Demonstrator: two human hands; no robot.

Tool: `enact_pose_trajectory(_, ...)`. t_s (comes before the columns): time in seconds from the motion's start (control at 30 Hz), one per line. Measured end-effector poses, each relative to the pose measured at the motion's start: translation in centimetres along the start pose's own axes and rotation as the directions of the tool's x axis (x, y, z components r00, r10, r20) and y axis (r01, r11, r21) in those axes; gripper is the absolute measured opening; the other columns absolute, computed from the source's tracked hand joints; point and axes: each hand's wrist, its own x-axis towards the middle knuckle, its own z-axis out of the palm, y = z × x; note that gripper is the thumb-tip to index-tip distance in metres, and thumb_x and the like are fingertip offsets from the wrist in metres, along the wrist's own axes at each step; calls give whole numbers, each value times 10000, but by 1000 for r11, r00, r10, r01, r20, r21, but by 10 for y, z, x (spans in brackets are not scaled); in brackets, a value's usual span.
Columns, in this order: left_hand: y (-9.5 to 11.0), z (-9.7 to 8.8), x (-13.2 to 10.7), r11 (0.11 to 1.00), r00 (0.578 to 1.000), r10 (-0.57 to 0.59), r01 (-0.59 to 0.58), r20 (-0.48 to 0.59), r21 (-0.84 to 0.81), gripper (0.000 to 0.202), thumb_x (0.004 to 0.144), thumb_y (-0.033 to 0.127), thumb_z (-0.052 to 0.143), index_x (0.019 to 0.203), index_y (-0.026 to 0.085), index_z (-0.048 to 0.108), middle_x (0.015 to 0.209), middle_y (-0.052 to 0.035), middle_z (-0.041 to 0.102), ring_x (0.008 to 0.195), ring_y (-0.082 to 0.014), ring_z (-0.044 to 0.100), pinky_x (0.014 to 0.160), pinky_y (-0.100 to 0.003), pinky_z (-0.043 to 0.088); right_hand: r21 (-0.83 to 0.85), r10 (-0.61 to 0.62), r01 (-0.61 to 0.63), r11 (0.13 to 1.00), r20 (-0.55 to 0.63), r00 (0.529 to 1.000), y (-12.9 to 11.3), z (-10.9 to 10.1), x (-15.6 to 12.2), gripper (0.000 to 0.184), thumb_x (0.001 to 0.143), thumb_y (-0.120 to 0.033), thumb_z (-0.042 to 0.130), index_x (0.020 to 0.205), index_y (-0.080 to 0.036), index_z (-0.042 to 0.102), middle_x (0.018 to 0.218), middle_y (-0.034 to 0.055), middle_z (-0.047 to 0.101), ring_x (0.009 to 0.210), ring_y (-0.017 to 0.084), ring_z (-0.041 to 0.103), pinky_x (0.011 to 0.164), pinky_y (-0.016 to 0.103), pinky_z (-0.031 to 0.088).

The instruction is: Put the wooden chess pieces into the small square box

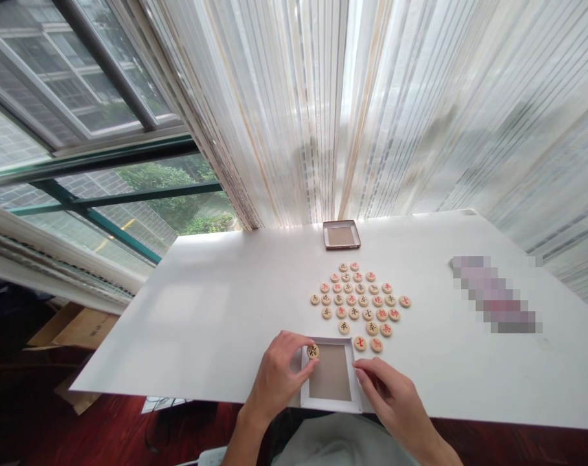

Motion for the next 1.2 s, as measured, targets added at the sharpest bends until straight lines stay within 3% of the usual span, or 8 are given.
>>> enact_pose_trajectory(0.13,-6,0,0,997,1000,28,-29,14,75,194,875,171,680,1055,239,653,1031,-47,693,998,-236,611,895,-419,526,-123,-88,102,987,114,990,1,3,1,209,1010,-314,487,1125,-242,646,780,27,632,667,176,595,638,296,493)
enact_pose_trajectory(0.27,-8,2,0,991,999,40,-42,16,129,208,861,164,699,1051,238,659,1025,-40,689,1013,-236,602,907,-421,515,-197,-86,116,973,156,984,0,4,3,201,1013,-316,480,1063,-251,664,782,27,607,668,176,579,631,296,473)
enact_pose_trajectory(0.5,-4,5,0,984,999,36,-40,28,175,247,859,142,685,1083,245,668,1070,-64,639,1040,-248,591,915,-439,524,-178,-74,98,979,138,988,-5,3,4,198,1012,-279,472,992,-236,665,813,38,621,695,176,595,627,281,474)
enact_pose_trajectory(0.7,0,6,1,990,1000,0,-3,22,138,199,861,104,660,993,252,685,1255,-72,568,1198,-256,542,1016,-450,501,-186,-102,125,975,128,987,-5,1,4,192,1000,-266,477,932,-235,654,774,27,615,673,171,597,605,271,471)
enact_pose_trajectory(1.07,-1,4,5,990,997,-20,10,74,144,201,859,64,592,963,235,610,1121,-39,667,1155,-239,597,970,-441,511,-158,-90,108,982,115,989,-6,0,5,191,1002,-276,473,957,-236,655,763,20,620,647,164,587,599,267,474)
enact_pose_trajectory(1.2,-1,7,4,987,997,-59,52,46,150,279,865,103,585,1109,237,567,1178,-68,645,1075,-242,624,936,-444,526,-140,-87,100,985,91,992,-2,1,4,177,1004,-267,477,977,-235,649,763,14,616,641,157,586,608,263,477)
